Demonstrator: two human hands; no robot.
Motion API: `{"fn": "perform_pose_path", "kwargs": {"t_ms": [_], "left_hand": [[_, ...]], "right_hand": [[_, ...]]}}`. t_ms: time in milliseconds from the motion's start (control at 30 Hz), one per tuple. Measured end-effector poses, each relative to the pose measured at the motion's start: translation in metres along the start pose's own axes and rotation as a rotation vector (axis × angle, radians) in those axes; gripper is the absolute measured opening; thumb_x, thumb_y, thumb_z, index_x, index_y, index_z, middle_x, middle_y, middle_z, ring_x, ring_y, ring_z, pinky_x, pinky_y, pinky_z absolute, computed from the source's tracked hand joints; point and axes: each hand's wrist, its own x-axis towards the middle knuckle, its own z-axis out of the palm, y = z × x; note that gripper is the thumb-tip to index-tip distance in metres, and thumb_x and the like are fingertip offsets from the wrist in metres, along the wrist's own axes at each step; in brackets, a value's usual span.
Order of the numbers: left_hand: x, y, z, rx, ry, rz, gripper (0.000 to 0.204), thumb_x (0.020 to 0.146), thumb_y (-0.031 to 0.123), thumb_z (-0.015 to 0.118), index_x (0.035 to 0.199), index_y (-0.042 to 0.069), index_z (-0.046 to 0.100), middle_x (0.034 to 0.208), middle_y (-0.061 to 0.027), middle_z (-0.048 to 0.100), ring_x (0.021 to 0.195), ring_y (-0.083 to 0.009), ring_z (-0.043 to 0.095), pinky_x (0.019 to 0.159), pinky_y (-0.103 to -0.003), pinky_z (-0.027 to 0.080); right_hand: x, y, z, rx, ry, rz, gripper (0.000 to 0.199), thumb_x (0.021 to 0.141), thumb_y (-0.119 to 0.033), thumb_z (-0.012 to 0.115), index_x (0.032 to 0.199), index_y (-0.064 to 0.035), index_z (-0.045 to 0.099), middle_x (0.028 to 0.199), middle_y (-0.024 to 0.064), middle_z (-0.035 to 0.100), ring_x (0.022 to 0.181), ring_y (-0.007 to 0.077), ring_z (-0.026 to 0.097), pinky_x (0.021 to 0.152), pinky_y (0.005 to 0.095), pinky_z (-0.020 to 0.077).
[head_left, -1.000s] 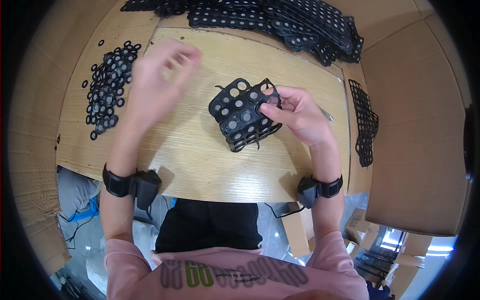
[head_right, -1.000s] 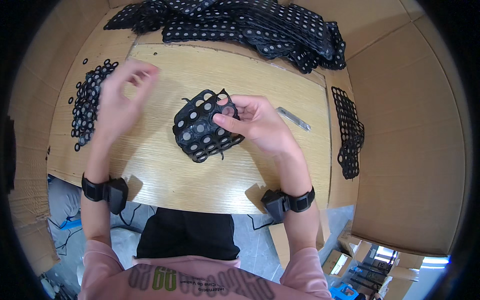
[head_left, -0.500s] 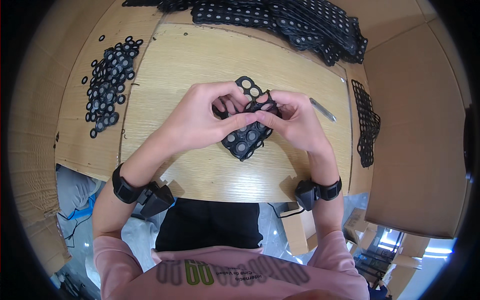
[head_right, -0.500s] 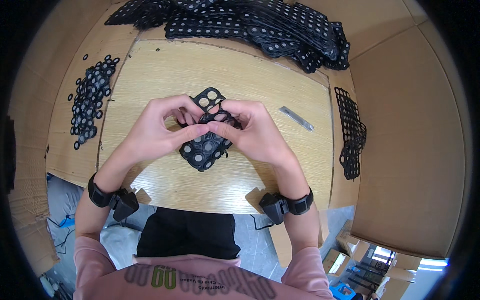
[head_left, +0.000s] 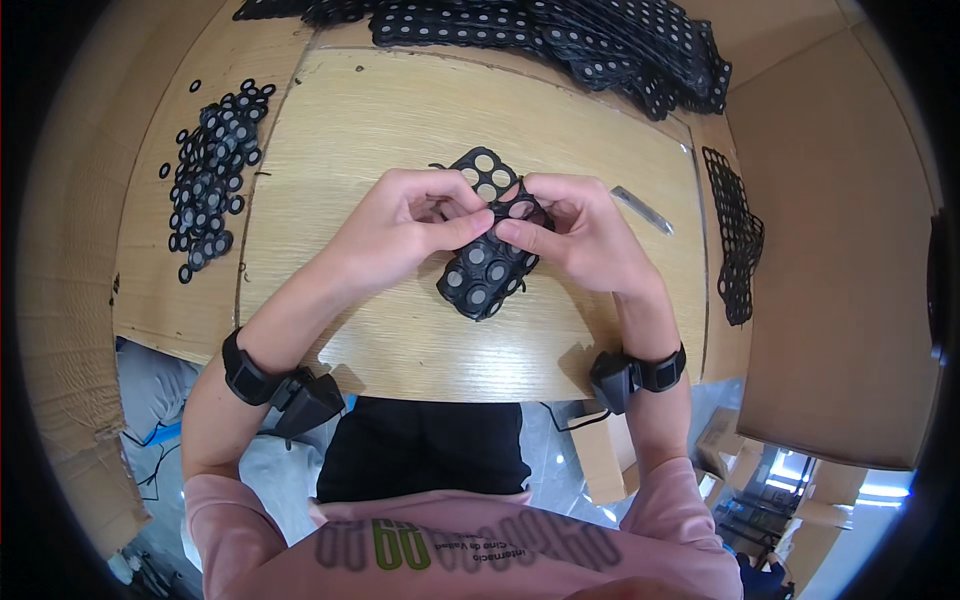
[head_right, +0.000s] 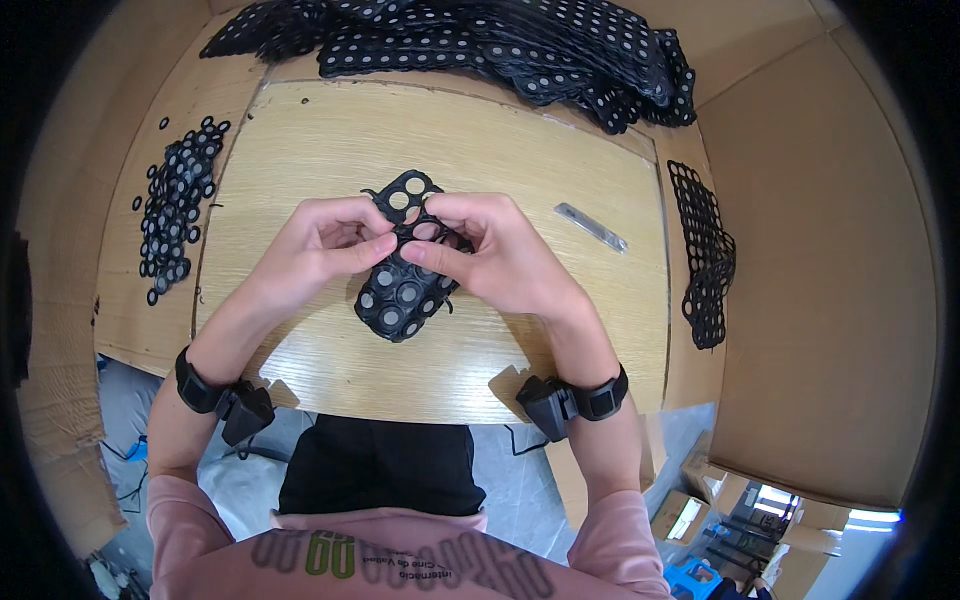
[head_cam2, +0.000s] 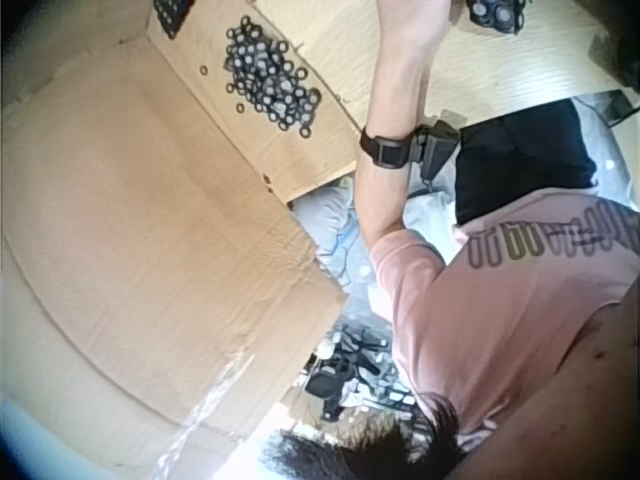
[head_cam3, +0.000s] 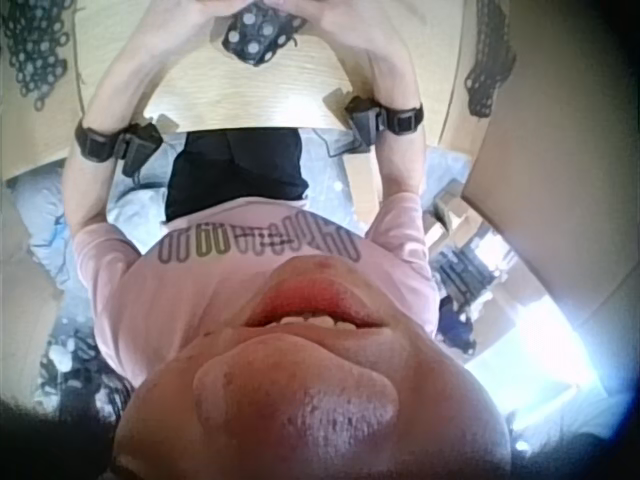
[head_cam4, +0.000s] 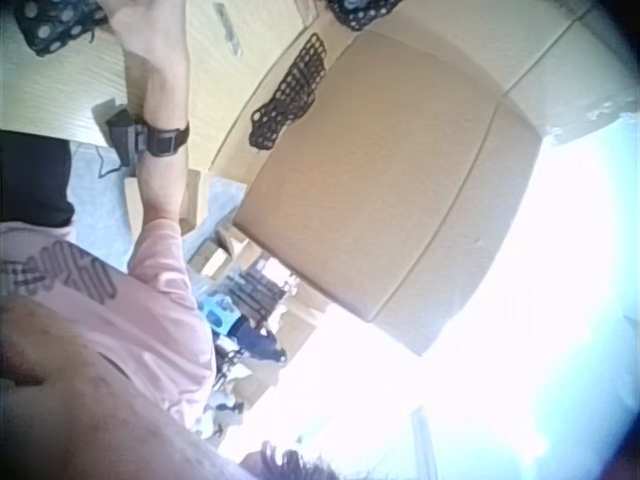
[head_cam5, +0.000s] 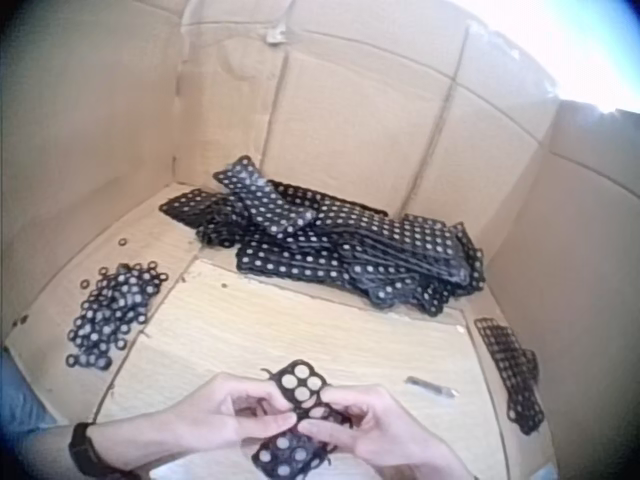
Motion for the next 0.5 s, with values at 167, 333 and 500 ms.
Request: {"fn": "perform_pose_path", "kwargs": {"t_ms": [167,333,500], "left_hand": [[0.0006,0.0004,-0.0004,0.019,0.001,-0.001,0.008,0.088,0.009,0.067,0.086,0.002,0.066,0.081,-0.0014,0.065,0.076,-0.0077,0.058,0.071,-0.023,0.045],[0.0,0.0015,0.0011,0.021,0.015,-0.019,0.008,0.088,0.009,0.066,0.085,0.002,0.066,0.081,-0.0009,0.064,0.076,-0.0074,0.057,0.071,-0.023,0.044],[-0.0006,0.0023,0.0035,0.03,0.022,-0.021,0.008,0.089,0.009,0.065,0.085,0.002,0.066,0.081,0.0006,0.063,0.076,-0.0063,0.055,0.071,-0.022,0.043]], "right_hand": [[0.0006,-0.0007,-0.0018,0.045,-0.022,0.012,0.009,0.085,-0.003,0.07,0.089,0.0012,0.063,0.077,-0.0037,0.06,0.07,0.0008,0.049,0.058,0.0181,0.0408],[0.0005,-0.0003,-0.0032,0.044,-0.025,0.023,0.01,0.085,-0.003,0.07,0.09,0.0014,0.063,0.076,-0.0041,0.059,0.069,0.0007,0.049,0.057,0.0184,0.0405],[0.0001,-0.0001,-0.004,0.042,-0.035,-0.01,0.012,0.085,-0.003,0.07,0.093,0.002,0.062,0.077,-0.0041,0.059,0.071,0.0009,0.05,0.059,0.0179,0.0418]]}}
